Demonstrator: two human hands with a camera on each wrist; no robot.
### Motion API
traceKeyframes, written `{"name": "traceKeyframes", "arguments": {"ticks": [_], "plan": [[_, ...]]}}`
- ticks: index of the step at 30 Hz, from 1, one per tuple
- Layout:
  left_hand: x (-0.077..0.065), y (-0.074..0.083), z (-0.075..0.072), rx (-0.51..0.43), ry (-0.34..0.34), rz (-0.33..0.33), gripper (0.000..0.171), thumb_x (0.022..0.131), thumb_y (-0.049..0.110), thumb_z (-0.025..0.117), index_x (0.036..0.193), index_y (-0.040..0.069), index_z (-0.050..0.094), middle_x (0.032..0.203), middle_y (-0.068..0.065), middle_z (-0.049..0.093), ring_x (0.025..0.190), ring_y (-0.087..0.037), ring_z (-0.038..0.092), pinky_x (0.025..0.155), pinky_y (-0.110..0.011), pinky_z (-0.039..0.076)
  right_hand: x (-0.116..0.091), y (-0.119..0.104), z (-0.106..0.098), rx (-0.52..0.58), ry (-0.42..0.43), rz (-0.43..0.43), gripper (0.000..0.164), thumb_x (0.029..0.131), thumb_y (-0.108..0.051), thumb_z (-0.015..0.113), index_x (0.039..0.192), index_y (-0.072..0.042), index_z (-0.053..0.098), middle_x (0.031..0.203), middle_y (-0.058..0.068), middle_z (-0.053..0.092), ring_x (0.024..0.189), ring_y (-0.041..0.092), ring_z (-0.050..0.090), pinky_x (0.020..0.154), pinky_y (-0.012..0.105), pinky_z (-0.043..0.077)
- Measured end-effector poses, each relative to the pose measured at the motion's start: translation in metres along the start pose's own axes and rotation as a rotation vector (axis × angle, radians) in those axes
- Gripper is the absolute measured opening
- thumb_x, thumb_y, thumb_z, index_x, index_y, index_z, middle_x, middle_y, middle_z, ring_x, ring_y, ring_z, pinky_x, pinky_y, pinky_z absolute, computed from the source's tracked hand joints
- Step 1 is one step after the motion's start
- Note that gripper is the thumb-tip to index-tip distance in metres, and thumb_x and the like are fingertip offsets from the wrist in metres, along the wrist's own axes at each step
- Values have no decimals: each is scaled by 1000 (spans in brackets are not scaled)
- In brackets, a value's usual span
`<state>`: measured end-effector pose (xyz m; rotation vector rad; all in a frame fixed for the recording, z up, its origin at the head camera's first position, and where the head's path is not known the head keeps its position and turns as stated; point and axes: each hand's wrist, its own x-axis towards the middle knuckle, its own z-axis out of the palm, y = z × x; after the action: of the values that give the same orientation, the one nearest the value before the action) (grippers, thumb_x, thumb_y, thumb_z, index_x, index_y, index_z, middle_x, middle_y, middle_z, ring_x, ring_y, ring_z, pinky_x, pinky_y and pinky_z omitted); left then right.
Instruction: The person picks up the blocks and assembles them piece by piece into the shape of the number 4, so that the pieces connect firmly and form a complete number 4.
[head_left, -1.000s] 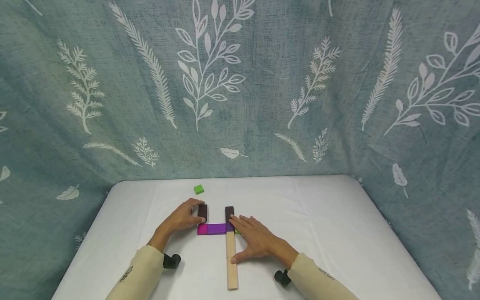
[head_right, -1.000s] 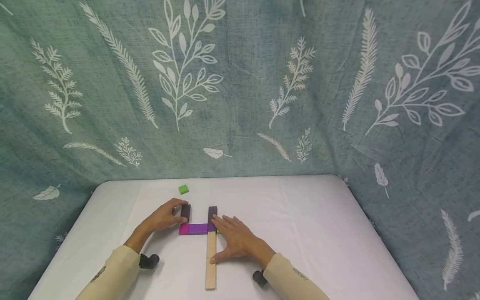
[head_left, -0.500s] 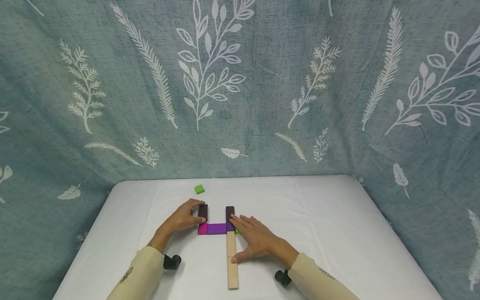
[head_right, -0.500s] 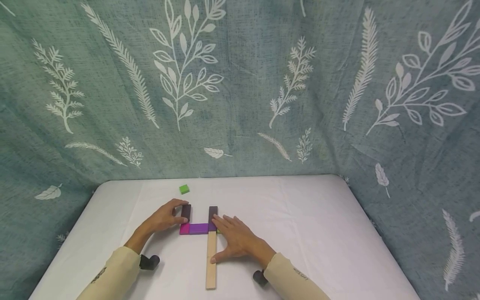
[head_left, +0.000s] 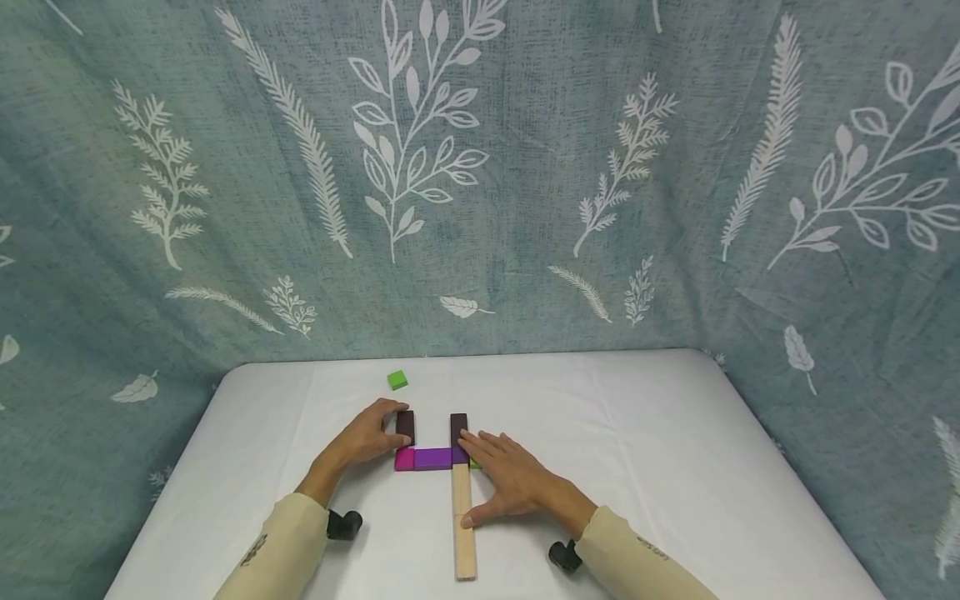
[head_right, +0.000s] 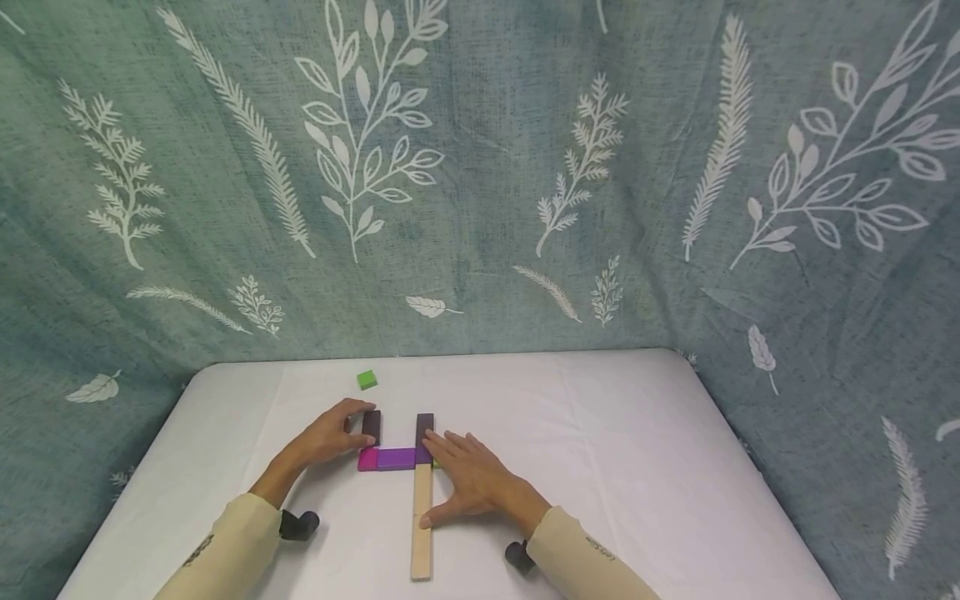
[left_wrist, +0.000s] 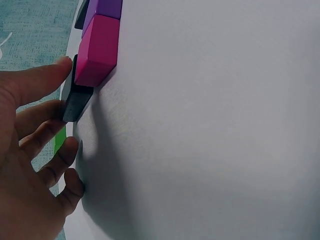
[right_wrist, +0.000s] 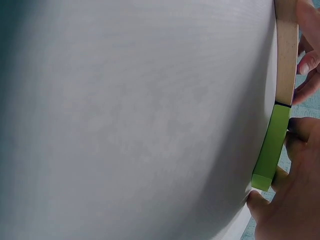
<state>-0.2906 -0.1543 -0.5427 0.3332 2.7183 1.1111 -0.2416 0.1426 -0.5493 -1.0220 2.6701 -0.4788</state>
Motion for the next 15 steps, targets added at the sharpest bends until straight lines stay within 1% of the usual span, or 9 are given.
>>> {"name": "traceKeyframes", "arguments": {"ticks": [4,7,15], "plan": [[1,0,0,19,-5,20,57,88,16,79,139,2,58,142,-20,53,134,-41,48,110,-55,40,0,0,0,-5,2,-6,122,72,-80,70,163,-15,22,169,0,17,153,30,19,123,52,14],[1,0,0,34,-4,38,55,89,15,78,138,1,58,141,-21,53,133,-42,48,109,-55,41,0,0,0,-8,-2,0,122,72,-81,70,163,-16,21,169,-1,17,153,29,18,123,51,14],[0,1,0,17,-11,59,53,89,11,76,138,0,58,140,-20,55,132,-41,49,109,-54,41,0,-2,0,-5,-11,17,122,71,-81,69,163,-17,20,169,-3,15,153,27,18,124,49,12]]}}
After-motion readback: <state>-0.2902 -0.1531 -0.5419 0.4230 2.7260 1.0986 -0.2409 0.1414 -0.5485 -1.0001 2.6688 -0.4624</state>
